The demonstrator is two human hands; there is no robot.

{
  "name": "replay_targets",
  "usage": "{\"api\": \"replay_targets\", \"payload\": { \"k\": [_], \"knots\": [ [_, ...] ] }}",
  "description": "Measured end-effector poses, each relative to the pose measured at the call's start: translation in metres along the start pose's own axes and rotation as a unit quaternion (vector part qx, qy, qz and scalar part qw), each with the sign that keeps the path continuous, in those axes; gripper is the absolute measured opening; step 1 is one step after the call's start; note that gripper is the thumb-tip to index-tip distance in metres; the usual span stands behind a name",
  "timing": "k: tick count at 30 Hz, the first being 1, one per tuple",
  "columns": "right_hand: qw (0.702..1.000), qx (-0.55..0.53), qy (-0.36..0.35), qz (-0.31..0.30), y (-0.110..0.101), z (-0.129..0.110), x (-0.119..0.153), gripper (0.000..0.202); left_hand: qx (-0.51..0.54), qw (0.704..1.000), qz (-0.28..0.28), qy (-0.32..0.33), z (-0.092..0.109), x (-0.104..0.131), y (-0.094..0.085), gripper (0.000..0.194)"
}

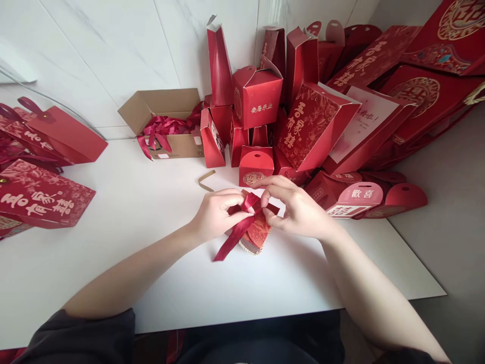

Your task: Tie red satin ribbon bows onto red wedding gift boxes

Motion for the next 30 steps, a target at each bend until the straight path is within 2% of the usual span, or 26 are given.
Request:
{"api": "replay_targets", "payload": {
  "k": [3, 7, 12, 15, 21, 26, 30],
  "knots": [
    [1.0, 0.008, 0.001, -0.013, -0.008, 0.003, 0.003, 0.019, 0.006, 1.0, -0.008, 0.003, -0.001, -0.009, 0.004, 0.007],
    [0.998, -0.023, 0.019, -0.05, -0.001, 0.014, 0.007, 0.019, 0.018, 1.0, -0.021, 0.015, -0.003, -0.021, 0.014, 0.004],
    [0.996, -0.062, 0.038, -0.055, -0.002, 0.025, 0.008, 0.017, 0.036, 0.999, -0.038, 0.0, -0.01, -0.027, 0.022, 0.004],
    [0.994, -0.068, 0.05, -0.063, -0.005, 0.029, 0.008, 0.013, 0.038, 0.999, -0.039, 0.001, -0.01, -0.027, 0.022, 0.004],
    [0.991, -0.106, 0.029, -0.077, -0.002, 0.026, 0.008, 0.011, 0.037, 0.999, -0.03, 0.004, -0.009, -0.027, 0.02, 0.005],
    [0.988, -0.138, 0.051, -0.054, -0.008, 0.031, 0.008, 0.012, 0.041, 0.999, -0.03, 0.009, -0.008, -0.027, 0.019, 0.005],
    [0.989, -0.121, 0.041, -0.076, -0.001, 0.031, 0.007, 0.01, 0.042, 0.999, -0.031, 0.003, -0.009, -0.027, 0.02, 0.004]
  ]
}}
Point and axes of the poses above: each hand's wrist, its own x-axis away from the middle knuckle, its own y-axis out of the palm, z = x × y, the point moved 9 cm from there along -x, towards the middle knuckle, and after that the axes turned 13 degrees about x, right-handed, at the moved point
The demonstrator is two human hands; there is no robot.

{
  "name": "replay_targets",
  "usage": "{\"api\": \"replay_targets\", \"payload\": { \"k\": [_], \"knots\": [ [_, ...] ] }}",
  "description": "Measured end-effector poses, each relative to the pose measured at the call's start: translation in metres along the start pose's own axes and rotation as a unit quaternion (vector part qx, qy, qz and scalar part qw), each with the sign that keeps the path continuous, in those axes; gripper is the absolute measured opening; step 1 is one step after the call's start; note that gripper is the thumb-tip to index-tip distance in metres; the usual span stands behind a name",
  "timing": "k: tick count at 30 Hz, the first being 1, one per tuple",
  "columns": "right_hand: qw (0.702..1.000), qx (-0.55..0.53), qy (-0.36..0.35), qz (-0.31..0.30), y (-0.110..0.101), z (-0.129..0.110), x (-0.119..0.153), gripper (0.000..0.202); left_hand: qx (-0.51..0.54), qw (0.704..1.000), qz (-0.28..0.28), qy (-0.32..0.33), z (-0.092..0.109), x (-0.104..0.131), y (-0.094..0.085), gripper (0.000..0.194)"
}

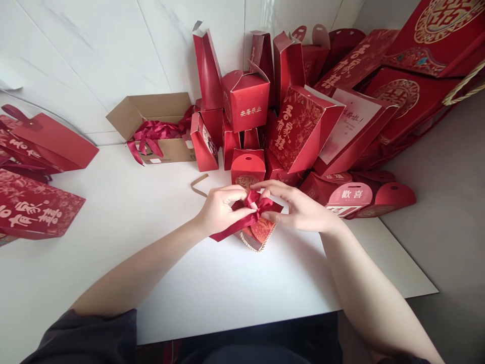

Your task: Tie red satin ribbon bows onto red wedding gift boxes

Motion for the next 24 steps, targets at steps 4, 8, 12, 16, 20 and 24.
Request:
{"api": "replay_targets", "payload": {
  "k": [4, 8, 12, 16, 20, 24],
  "knots": [
    [0.999, -0.004, -0.011, 0.05, -0.004, 0.001, -0.001, 0.002, 0.0, 1.0, 0.013, 0.005, -0.002, -0.001, -0.005, 0.003],
    [0.985, 0.002, 0.049, 0.167, -0.021, 0.014, 0.006, 0.012, 0.0, 1.0, 0.018, 0.011, -0.004, -0.002, -0.01, 0.004],
    [0.979, -0.084, 0.081, 0.167, -0.017, 0.024, 0.007, 0.014, -0.005, 0.999, 0.013, 0.029, -0.001, -0.002, -0.01, 0.005],
    [0.96, -0.237, 0.039, 0.144, -0.007, 0.02, 0.0, 0.008, -0.012, 0.999, 0.006, 0.043, 0.001, -0.002, -0.01, 0.005],
    [0.914, -0.357, 0.061, 0.181, -0.001, 0.026, -0.005, 0.007, -0.014, 0.998, -0.006, 0.057, 0.003, -0.002, -0.011, 0.004],
    [0.905, -0.384, 0.083, 0.162, -0.003, 0.026, 0.0, 0.009, -0.038, 0.997, -0.018, 0.067, 0.006, -0.003, -0.012, 0.006]
  ]
}}
Point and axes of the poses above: each hand's wrist, its own x-axis away from the middle knuckle, its own y-axis out of the palm, z = x × y, the point moved 9 cm from there along -x, towards the middle knuckle, and after that the axes turned 13 degrees about x, right-handed, at the moved point
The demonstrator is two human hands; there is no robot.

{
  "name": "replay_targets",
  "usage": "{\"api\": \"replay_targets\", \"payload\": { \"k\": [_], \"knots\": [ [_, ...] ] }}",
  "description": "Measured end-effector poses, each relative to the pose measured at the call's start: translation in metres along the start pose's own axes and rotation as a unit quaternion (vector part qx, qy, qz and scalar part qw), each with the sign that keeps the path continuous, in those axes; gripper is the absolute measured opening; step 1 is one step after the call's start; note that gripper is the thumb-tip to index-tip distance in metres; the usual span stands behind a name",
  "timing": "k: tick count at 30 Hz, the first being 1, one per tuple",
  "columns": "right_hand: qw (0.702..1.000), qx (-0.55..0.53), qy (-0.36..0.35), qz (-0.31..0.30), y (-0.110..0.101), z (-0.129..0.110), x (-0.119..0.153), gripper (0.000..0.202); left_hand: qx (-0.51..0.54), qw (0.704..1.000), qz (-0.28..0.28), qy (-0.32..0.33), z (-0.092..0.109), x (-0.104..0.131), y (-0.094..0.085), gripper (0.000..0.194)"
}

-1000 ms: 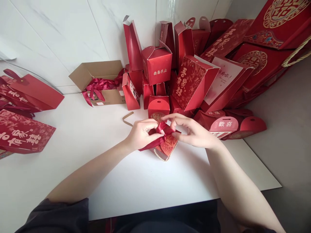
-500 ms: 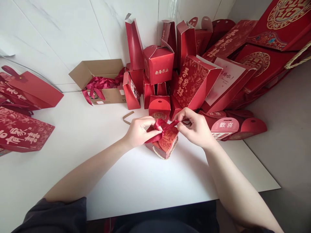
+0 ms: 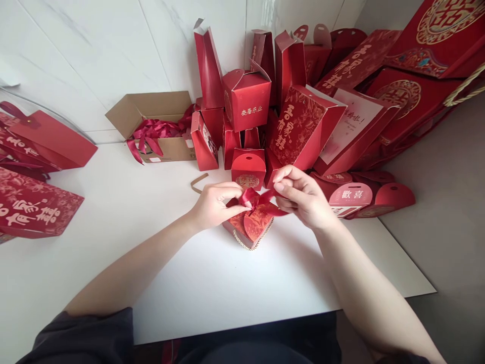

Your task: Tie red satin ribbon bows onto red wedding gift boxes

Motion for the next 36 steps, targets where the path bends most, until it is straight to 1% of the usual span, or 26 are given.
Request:
{"api": "replay_targets", "payload": {
  "k": [2, 5, 6, 8, 9, 11, 12, 14, 17, 21, 25, 27, 30, 33, 36],
  "knots": [
    [0.998, 0.056, 0.016, -0.011, -0.011, -0.006, 0.005, 0.011, -0.008, 1.0, -0.005, -0.003, 0.001, 0.0, 0.0, 0.008],
    [0.98, 0.193, 0.003, 0.043, -0.044, -0.022, 0.011, 0.015, 0.005, 1.0, -0.004, -0.007, 0.001, 0.0, -0.001, 0.009],
    [0.969, 0.246, 0.013, 0.036, -0.049, -0.024, 0.011, 0.018, 0.012, 1.0, -0.004, -0.006, 0.001, 0.0, -0.001, 0.009],
    [0.938, 0.346, 0.015, -0.003, -0.045, -0.024, 0.01, 0.027, 0.021, 1.0, -0.004, -0.002, 0.001, 0.001, -0.001, 0.008],
    [0.922, 0.387, -0.002, -0.019, -0.039, -0.026, 0.009, 0.029, 0.023, 1.0, -0.004, 0.0, 0.0, 0.001, -0.001, 0.008],
    [0.896, 0.438, -0.06, -0.041, -0.02, -0.029, 0.007, 0.025, 0.023, 1.0, -0.003, 0.005, -0.001, 0.001, 0.0, 0.006],
    [0.89, 0.446, -0.076, -0.055, -0.009, -0.027, 0.006, 0.023, 0.023, 1.0, -0.003, 0.006, -0.001, 0.001, 0.0, 0.006],
    [0.885, 0.448, -0.085, -0.09, 0.01, -0.019, 0.005, 0.02, 0.022, 1.0, -0.004, 0.01, -0.001, 0.001, 0.0, 0.006],
    [0.888, 0.437, -0.09, -0.109, 0.023, -0.011, 0.004, 0.012, 0.019, 1.0, -0.006, 0.014, -0.001, 0.002, 0.001, 0.006],
    [0.899, 0.409, -0.111, -0.113, 0.026, -0.012, 0.005, 0.005, 0.027, 0.999, -0.01, 0.018, -0.001, 0.002, 0.002, 0.006],
    [0.902, 0.398, -0.106, -0.133, 0.029, -0.011, 0.005, 0.009, 0.035, 0.999, -0.012, 0.033, 0.001, 0.002, 0.003, 0.005],
    [0.908, 0.382, -0.102, -0.14, 0.03, -0.01, 0.005, 0.007, 0.032, 0.999, -0.013, 0.035, 0.002, 0.002, 0.003, 0.005],
    [0.916, 0.363, -0.111, -0.131, 0.029, -0.011, 0.004, 0.003, 0.028, 0.999, -0.011, 0.032, 0.001, 0.002, 0.003, 0.006],
    [0.906, 0.383, -0.138, -0.113, 0.027, -0.016, 0.004, 0.005, 0.026, 0.999, -0.014, 0.03, 0.001, 0.002, 0.003, 0.006],
    [0.874, 0.444, -0.166, -0.101, 0.027, -0.018, 0.007, 0.003, 0.028, 0.999, -0.02, 0.032, 0.001, 0.002, 0.004, 0.006]
  ]
}}
Point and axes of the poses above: each hand's wrist, its own x-axis away from the middle knuckle, its own y-axis out of the palm, z = x × y, the point moved 9 cm from there along -x, towards the middle knuckle, and after that the axes turned 13 degrees about x, right-handed, at the moved point
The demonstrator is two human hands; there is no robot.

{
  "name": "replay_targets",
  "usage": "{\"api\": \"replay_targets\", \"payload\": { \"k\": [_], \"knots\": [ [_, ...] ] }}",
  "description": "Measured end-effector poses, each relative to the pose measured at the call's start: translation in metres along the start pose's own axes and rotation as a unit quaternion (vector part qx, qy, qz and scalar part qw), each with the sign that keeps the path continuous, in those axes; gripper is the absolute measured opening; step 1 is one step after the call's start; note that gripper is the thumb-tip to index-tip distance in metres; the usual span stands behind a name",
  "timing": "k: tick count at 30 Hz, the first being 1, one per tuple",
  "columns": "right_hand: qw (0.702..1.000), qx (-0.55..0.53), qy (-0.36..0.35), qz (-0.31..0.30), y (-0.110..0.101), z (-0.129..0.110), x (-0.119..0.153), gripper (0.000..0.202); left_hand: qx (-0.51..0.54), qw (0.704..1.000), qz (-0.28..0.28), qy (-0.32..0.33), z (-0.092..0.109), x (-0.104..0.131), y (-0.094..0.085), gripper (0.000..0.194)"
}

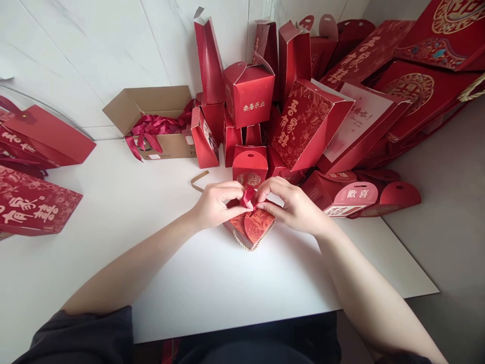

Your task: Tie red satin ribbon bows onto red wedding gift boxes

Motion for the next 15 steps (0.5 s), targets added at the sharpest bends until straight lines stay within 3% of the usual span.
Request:
{"api": "replay_targets", "payload": {
  "k": [4, 6, 12, 15],
  "knots": [
    [0.995, 0.099, -0.014, 0.013, -0.002, -0.005, 0.003, 0.002, 0.005, 1.0, 0.001, -0.006, -0.001, 0.0, 0.0, 0.006],
    [0.995, 0.098, -0.007, 0.015, -0.003, -0.006, 0.003, 0.005, 0.006, 1.0, 0.0, -0.008, -0.001, 0.0, 0.0, 0.007],
    [0.996, -0.042, 0.062, -0.056, 0.005, 0.001, 0.004, 0.012, -0.005, 1.0, -0.003, -0.009, -0.001, 0.0, 0.0, 0.008],
    [0.987, -0.114, 0.099, -0.061, 0.008, 0.008, 0.006, 0.017, -0.004, 1.0, -0.004, -0.004, 0.0, 0.0, 0.0, 0.006]
  ]
}}
Point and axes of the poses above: each hand's wrist, its own x-axis away from the middle knuckle, its own y-axis out of the palm, z = x × y, the point moved 9 cm from there along -x, towards the middle knuckle, and after that the axes turned 13 degrees about x, right-handed, at the moved point
